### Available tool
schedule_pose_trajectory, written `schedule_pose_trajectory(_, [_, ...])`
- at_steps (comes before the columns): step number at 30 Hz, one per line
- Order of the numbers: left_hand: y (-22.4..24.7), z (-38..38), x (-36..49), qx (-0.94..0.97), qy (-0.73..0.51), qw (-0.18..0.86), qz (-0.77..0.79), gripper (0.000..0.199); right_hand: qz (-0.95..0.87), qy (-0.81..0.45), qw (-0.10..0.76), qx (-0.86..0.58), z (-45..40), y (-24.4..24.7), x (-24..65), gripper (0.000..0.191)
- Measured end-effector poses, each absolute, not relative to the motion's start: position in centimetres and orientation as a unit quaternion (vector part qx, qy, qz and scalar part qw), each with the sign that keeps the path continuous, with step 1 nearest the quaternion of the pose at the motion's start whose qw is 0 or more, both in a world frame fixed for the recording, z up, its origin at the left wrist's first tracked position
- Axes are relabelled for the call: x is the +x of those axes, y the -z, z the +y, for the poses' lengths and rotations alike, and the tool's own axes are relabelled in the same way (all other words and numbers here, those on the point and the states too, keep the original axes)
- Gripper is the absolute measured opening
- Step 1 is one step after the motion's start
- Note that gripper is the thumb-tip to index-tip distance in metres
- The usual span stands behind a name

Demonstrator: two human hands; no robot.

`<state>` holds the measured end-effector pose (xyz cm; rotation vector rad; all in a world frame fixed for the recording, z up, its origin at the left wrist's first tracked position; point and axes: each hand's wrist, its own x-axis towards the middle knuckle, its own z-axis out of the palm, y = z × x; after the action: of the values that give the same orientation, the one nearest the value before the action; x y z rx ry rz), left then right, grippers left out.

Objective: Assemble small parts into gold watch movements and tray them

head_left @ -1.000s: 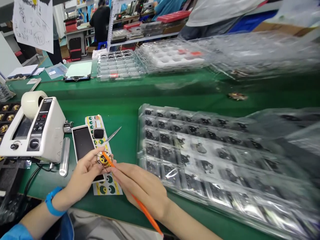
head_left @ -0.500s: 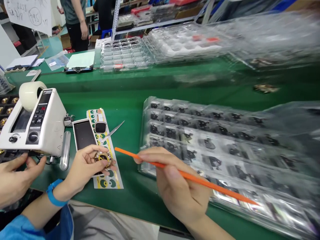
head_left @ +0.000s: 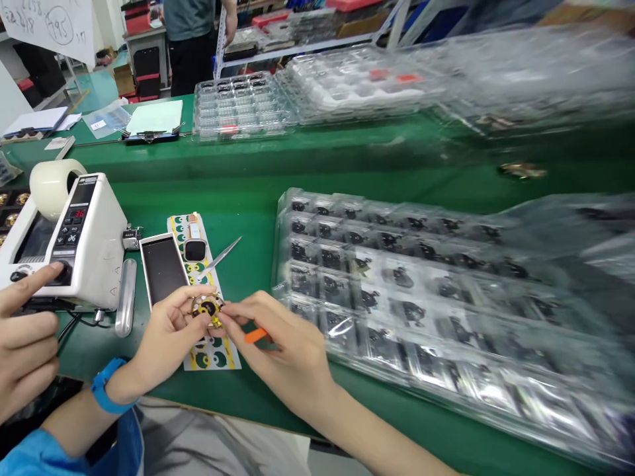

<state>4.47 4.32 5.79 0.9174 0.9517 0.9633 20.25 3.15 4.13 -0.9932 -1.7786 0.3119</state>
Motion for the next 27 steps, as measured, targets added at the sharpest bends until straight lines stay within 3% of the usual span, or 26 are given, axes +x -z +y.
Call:
schedule_pose_trajectory(12, [-4.9, 3.7, 4.2, 0.52, -0.386, 0.655, 0.389, 0.036, -0.708, -0.167, 0.463, -0.506, 4.1, -3.6, 20.1, 0.016])
schedule_pose_trajectory(18, [-5.0, 4.1, 4.3, 0.5, -0.395, 0.65, 0.415, 0.035, -0.675, -0.322, 0.465, -0.473, 4.5, -4.8, 20.6, 0.017])
schedule_pose_trajectory(23, [-5.3, 5.1, 3.6, 0.432, -0.485, 0.614, 0.448, 0.036, -0.643, -0.414, 0.482, -0.427, 4.0, -5.3, 20.8, 0.018])
schedule_pose_trajectory(27, [-6.1, 5.6, 3.0, 0.385, -0.58, 0.556, 0.455, 0.036, -0.732, -0.365, 0.394, -0.42, 3.8, -3.5, 19.6, 0.016])
